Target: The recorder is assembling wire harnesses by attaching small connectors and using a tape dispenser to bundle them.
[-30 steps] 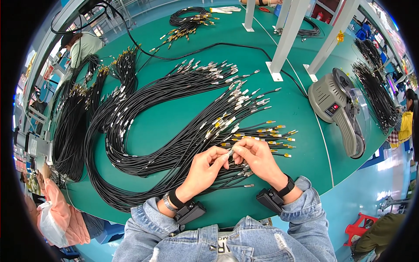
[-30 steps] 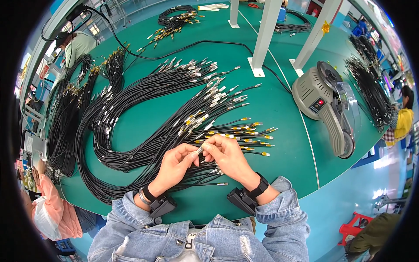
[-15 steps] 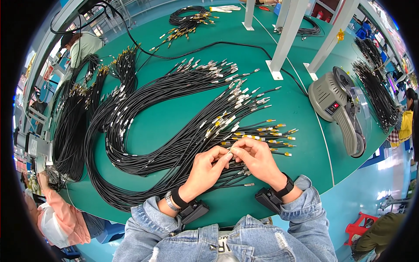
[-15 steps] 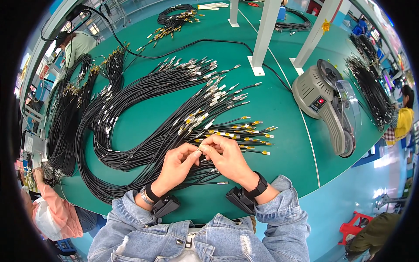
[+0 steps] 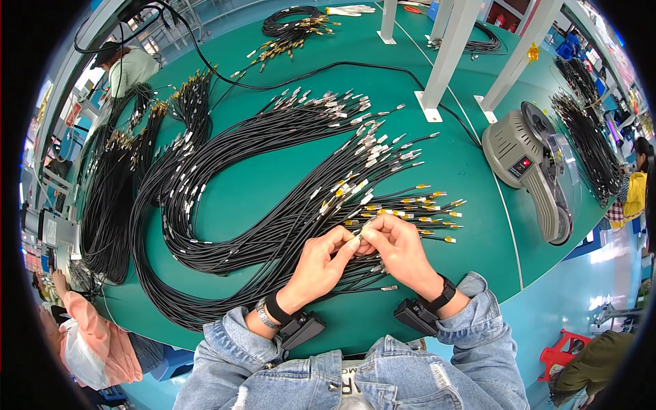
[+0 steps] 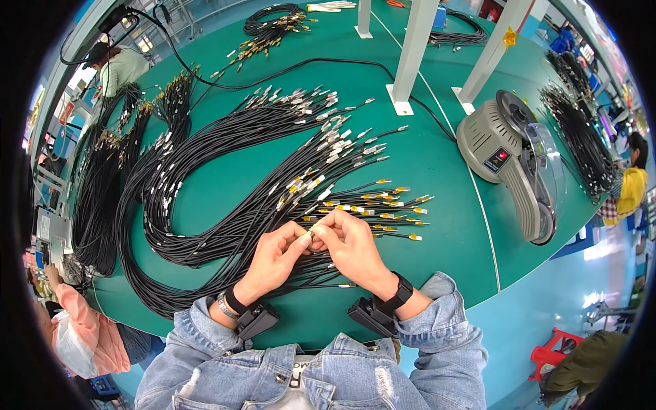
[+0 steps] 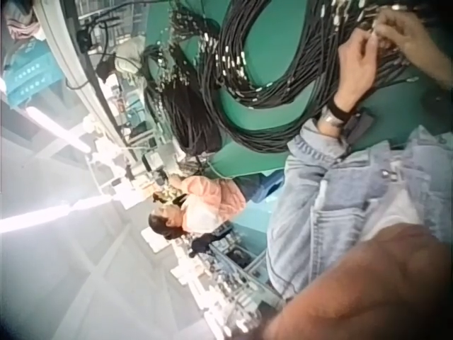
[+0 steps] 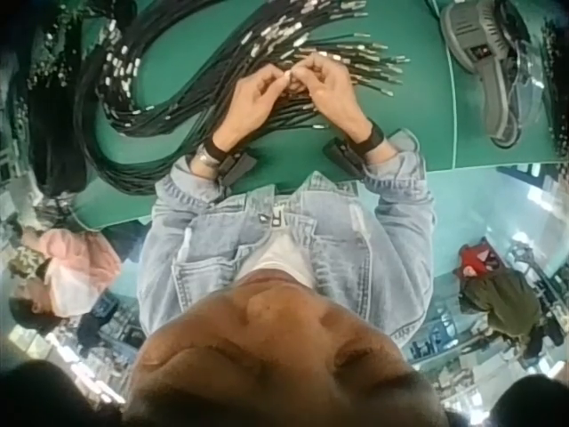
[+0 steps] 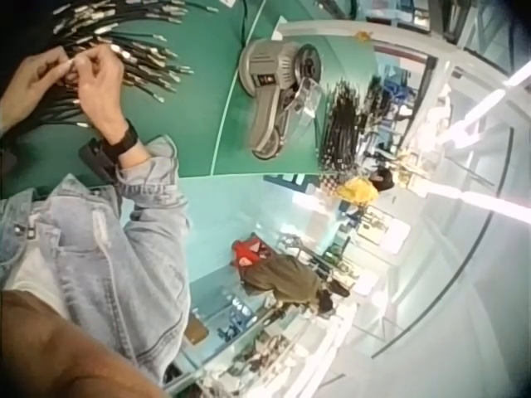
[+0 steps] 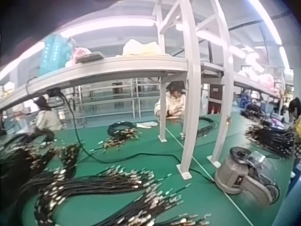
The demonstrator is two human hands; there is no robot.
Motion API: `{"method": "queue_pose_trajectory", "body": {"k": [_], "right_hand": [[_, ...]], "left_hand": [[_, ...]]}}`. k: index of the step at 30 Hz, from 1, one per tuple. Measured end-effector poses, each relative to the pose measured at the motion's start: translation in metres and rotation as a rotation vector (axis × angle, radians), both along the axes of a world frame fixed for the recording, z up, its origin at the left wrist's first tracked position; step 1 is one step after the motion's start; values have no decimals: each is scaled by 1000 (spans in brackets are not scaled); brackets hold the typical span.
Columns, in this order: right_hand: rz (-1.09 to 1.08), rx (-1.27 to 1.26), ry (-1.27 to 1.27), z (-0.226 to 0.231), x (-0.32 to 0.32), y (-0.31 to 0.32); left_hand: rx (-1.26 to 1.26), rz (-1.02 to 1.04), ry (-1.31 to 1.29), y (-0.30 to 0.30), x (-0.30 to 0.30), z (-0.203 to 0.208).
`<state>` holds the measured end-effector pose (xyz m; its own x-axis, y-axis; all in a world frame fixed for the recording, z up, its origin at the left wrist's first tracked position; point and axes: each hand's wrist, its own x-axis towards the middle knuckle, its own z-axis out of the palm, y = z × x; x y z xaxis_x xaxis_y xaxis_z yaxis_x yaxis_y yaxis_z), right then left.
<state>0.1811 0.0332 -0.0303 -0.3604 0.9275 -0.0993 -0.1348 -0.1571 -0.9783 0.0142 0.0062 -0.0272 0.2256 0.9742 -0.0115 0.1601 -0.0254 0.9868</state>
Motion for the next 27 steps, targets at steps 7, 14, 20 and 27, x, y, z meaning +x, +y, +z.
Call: {"method": "queue_pose_trajectory", "body": {"k": [7,14,20,27], "right_hand": [[26,11,-10,-1,2,3],[61,69,-202,0,8,9],[-7,223,-340,11,10,10],[-82,295,-331,12,9,9]], "left_hand": [[-19,-5,-22,1,0,-5],[306,149,299,-3,3,10],[676,377,924,8,-16,14],[667,399,872,6,-16,15]]}}
